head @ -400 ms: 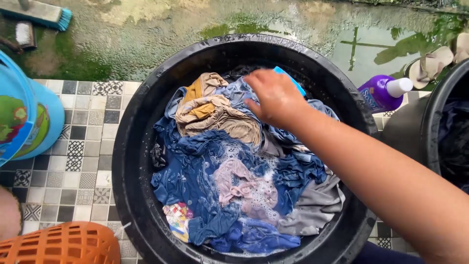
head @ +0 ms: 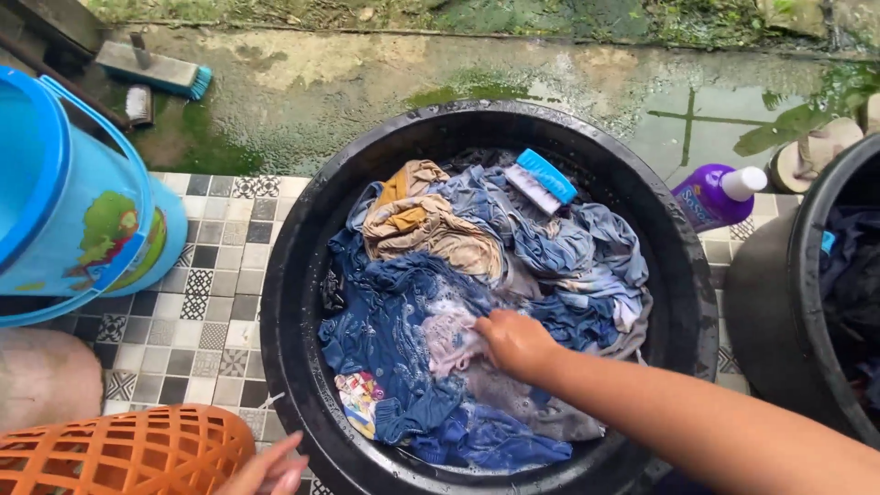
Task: Hand-washing various garments in a basin by scrubbing them with a brush and wringing them out.
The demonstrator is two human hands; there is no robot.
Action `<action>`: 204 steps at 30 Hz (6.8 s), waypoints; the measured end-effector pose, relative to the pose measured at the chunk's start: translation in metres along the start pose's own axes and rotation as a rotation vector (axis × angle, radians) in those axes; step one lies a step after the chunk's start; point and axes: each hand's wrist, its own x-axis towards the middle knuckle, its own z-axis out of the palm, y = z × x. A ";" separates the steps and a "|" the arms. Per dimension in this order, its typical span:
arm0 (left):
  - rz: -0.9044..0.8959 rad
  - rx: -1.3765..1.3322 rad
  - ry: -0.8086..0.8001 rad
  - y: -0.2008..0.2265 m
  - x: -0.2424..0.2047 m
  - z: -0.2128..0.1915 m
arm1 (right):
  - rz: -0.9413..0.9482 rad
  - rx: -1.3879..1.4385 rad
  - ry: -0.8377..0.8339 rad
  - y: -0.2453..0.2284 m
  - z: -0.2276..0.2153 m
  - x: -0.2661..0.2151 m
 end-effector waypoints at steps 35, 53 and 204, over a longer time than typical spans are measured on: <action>0.162 -0.979 -0.063 0.418 -0.042 0.012 | 0.060 0.480 0.352 -0.151 -0.292 -0.087; -0.044 0.055 -0.291 0.428 -0.099 -0.026 | 0.100 1.773 0.741 -0.185 -0.311 -0.057; -0.016 0.665 -0.262 0.285 0.055 -0.035 | 0.432 -0.229 -0.409 -0.100 -0.175 -0.091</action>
